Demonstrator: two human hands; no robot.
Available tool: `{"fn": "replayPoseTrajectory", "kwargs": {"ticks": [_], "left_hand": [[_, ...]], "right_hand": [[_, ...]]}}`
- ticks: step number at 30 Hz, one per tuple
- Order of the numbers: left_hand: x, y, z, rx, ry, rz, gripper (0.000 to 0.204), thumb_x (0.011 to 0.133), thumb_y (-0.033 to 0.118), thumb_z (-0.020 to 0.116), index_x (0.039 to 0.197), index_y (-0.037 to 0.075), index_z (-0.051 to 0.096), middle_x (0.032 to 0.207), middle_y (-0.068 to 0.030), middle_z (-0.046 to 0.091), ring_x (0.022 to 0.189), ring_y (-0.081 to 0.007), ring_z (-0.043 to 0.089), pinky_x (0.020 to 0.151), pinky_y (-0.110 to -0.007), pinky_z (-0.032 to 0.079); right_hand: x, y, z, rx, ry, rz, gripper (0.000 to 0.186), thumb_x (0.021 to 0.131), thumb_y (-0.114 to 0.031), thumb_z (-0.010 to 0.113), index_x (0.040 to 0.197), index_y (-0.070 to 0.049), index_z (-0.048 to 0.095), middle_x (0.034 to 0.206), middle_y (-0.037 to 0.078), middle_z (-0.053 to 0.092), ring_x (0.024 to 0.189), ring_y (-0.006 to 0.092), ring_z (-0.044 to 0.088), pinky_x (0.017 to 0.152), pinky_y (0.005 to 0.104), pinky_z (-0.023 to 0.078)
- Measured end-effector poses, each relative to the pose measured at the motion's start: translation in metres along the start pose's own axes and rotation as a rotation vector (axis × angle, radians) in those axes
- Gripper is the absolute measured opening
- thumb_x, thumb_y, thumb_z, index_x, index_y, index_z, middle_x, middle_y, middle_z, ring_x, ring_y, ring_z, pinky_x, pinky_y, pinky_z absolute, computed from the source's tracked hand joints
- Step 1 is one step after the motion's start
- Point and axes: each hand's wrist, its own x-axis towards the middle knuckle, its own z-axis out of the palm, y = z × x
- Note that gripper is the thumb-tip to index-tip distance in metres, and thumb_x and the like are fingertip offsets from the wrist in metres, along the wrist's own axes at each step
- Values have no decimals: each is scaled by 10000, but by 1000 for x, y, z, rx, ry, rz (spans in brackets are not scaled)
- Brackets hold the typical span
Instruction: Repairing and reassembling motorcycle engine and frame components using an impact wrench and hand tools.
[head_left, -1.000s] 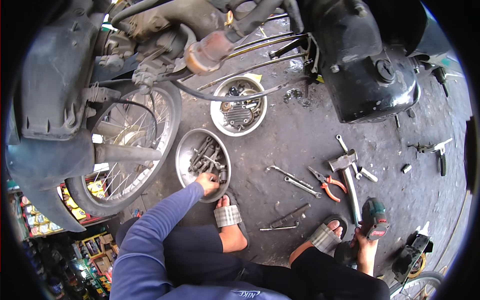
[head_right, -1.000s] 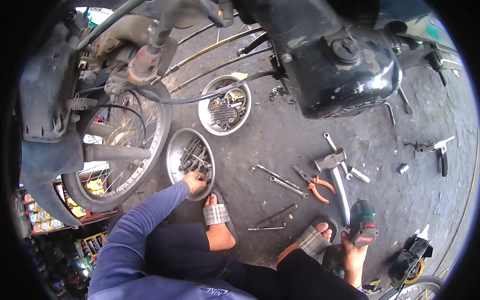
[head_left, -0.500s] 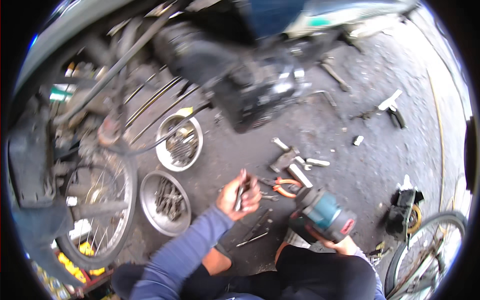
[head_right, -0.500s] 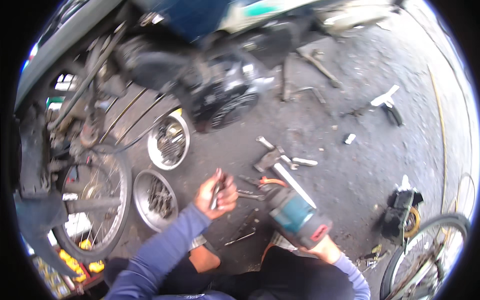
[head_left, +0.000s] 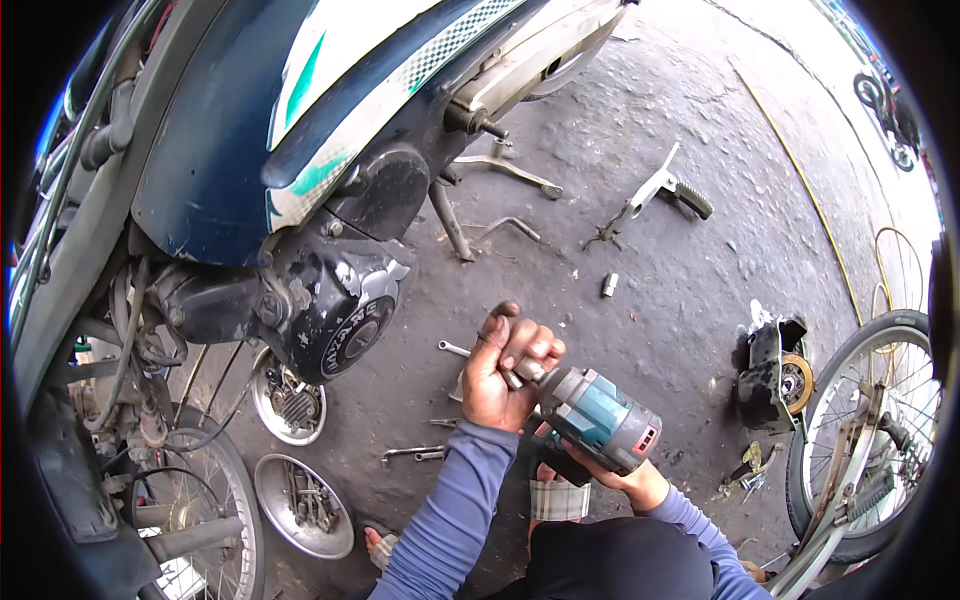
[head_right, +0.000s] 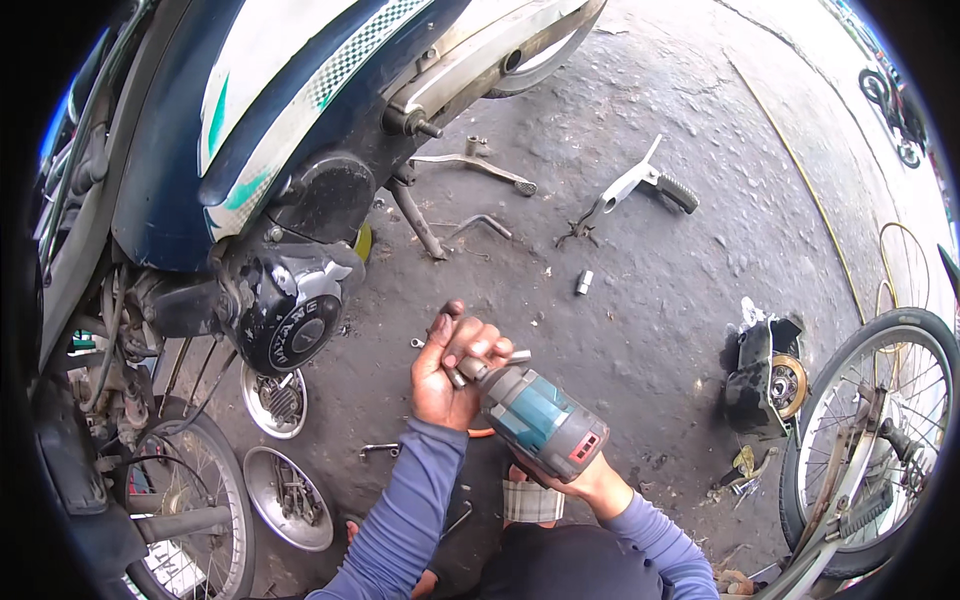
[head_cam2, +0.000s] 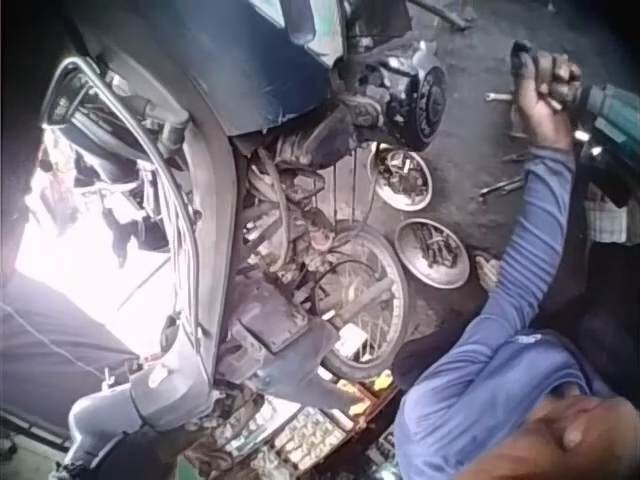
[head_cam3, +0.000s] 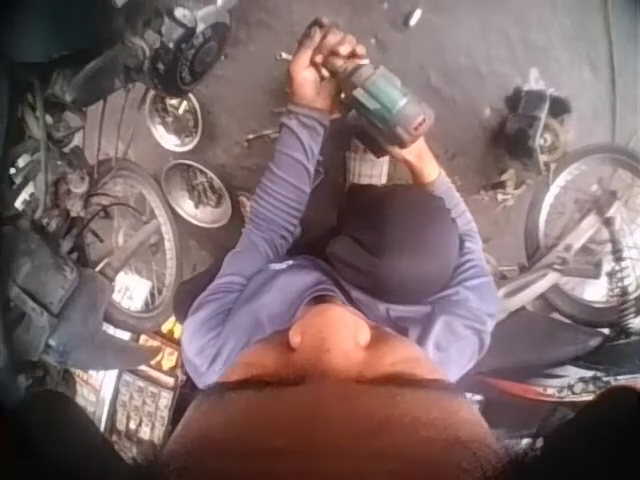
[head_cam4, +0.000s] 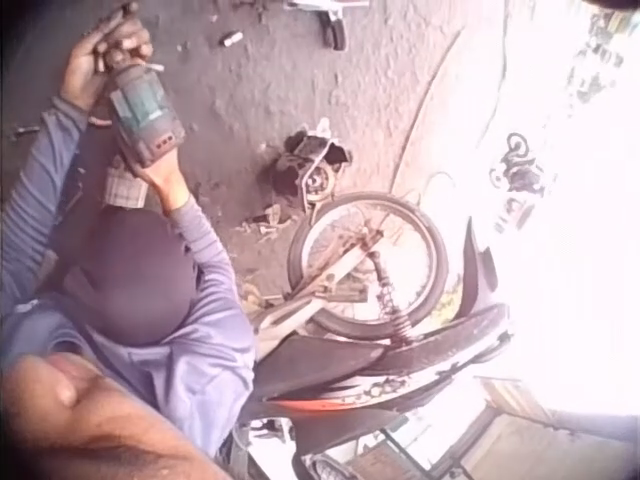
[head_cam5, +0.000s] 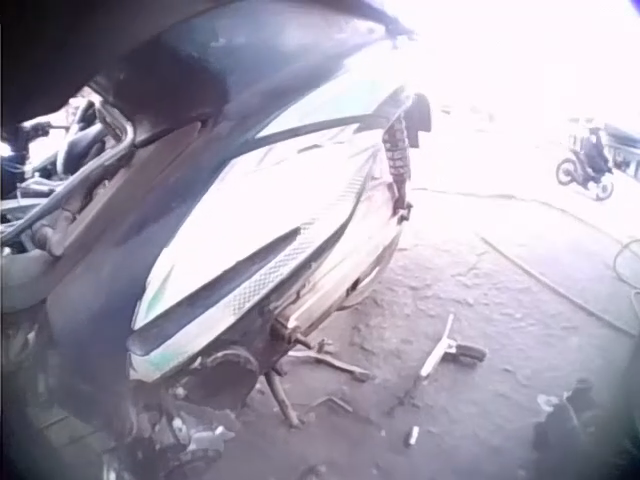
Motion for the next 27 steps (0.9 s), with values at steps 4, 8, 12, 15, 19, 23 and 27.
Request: {"fn": "replayPoseTrajectory", "kwargs": {"ticks": [4,8,12,15,19,23,27], "left_hand": [[3,-1,4,20,-120,-40,271,978,332,520,1150,122,531,716,29,478,827,-163,516,869,-388,441],[14,30,-43,-17,139,-177,327,979,373,504,1018,64,606,965,-89,641,906,-272,656,875,-447,539],[30,46,-38,126,323,-83,100,950,100,542,990,28,600,1051,-131,638,1082,-294,604,969,-448,500],[29,50,1,324,146,-41,121,965,64,502,1058,18,563,1059,-146,632,1185,-331,555,993,-496,491],[31,57,16,456,87,-91,128,939,95,575,1055,41,579,994,-106,645,1061,-334,629,899,-480,554],[40,54,27,407,-21,-51,192,950,142,560,1121,55,572,1009,-102,648,1088,-317,620,930,-484,537],[37,59,75,405,-30,125,278,989,132,477,1257,67,504,1147,-137,619,1104,-297,612,967,-476,513]], "right_hand": [[11,-12,-1,188,106,43,280,837,-119,705,1111,-83,659,1033,70,668,917,219,644,788,330,511],[2,2,12,580,137,292,322,909,-193,592,1165,-3,541,806,28,556,727,115,537,670,272,434],[-9,20,9,826,156,406,212,883,-88,662,1089,-57,622,922,18,639,757,113,593,688,270,488],[-5,24,6,631,136,365,386,897,-255,606,1164,15,534,771,33,543,713,125,521,667,275,421],[8,21,5,526,137,257,389,901,-253,600,1173,17,537,768,30,547,715,127,520,670,266,408],[43,-8,-11,333,164,123,290,887,-207,626,1106,-19,598,791,30,574,735,137,543,689,278,424],[70,-44,-24,333,115,214,270,867,-159,657,1123,-77,638,959,47,648,873,176,608,809,321,465]]}}
